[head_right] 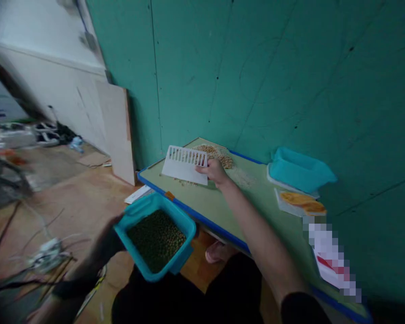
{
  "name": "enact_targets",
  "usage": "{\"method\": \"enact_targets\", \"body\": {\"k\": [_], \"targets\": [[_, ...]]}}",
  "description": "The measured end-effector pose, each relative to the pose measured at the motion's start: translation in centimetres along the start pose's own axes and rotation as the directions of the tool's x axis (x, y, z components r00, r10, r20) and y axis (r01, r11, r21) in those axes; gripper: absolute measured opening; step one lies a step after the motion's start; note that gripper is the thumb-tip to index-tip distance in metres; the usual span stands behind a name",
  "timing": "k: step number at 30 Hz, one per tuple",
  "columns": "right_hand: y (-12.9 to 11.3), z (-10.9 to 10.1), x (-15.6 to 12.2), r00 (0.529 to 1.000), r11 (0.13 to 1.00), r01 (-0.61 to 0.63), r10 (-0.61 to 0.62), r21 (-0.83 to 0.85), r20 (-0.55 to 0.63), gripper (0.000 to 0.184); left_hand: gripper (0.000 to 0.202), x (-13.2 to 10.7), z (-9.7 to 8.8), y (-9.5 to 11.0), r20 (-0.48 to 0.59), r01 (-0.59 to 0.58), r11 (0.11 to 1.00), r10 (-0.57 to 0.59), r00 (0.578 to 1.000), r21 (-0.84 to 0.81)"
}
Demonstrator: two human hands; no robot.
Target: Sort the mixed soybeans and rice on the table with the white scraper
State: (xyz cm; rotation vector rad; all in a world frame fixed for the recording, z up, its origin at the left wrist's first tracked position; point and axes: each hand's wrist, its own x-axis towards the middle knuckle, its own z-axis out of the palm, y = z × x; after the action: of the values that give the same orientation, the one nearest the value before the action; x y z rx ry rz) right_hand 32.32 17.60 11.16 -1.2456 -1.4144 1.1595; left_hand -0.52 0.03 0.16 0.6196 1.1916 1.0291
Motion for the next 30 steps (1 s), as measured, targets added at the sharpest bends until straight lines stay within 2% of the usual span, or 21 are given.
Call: {"method": "enact_targets", "body": {"k": [6,11,14,18,23,30], "targets": [[0.6,0.4,-1.6,0.991,0.988,0.123,-0.127,-0.095,-0.042,0.036,0.081,0.5,-2.8,1.8,-0.100,-0.057,0.998,0.059,0.993,0.021],[1.5,0.7,-3.8,0.973,0.965,0.179,-0.203,-0.194,-0.110,0.030,0.073,1.2,-4.0,2.3,-0.048,-0.031,0.999,0.030,0.998,-0.019],[2.0,0.8,-5.1,0.953,0.944,0.221,-0.262,-0.247,-0.149,0.025,0.066,1.5,-3.7,2.1,-0.034,-0.034,0.998,0.032,0.999,-0.053],[2.1,1.0,-7.0,0.941,0.918,0.215,-0.287,-0.334,-0.182,0.024,0.068,1.8,-2.6,1.8,-0.034,-0.024,0.998,0.022,0.999,-0.053],[1.9,2.1,-9.8,0.917,0.855,0.296,-0.379,-0.427,-0.123,0.025,0.065,1.9,-0.9,2.1,-0.033,-0.032,0.999,0.032,0.999,-0.011],[1.0,3.9,-12.7,0.843,0.690,0.412,-0.536,-0.596,-0.038,0.022,0.062,2.0,0.0,2.3,0.013,-0.049,0.999,0.049,0.999,-0.010]]}}
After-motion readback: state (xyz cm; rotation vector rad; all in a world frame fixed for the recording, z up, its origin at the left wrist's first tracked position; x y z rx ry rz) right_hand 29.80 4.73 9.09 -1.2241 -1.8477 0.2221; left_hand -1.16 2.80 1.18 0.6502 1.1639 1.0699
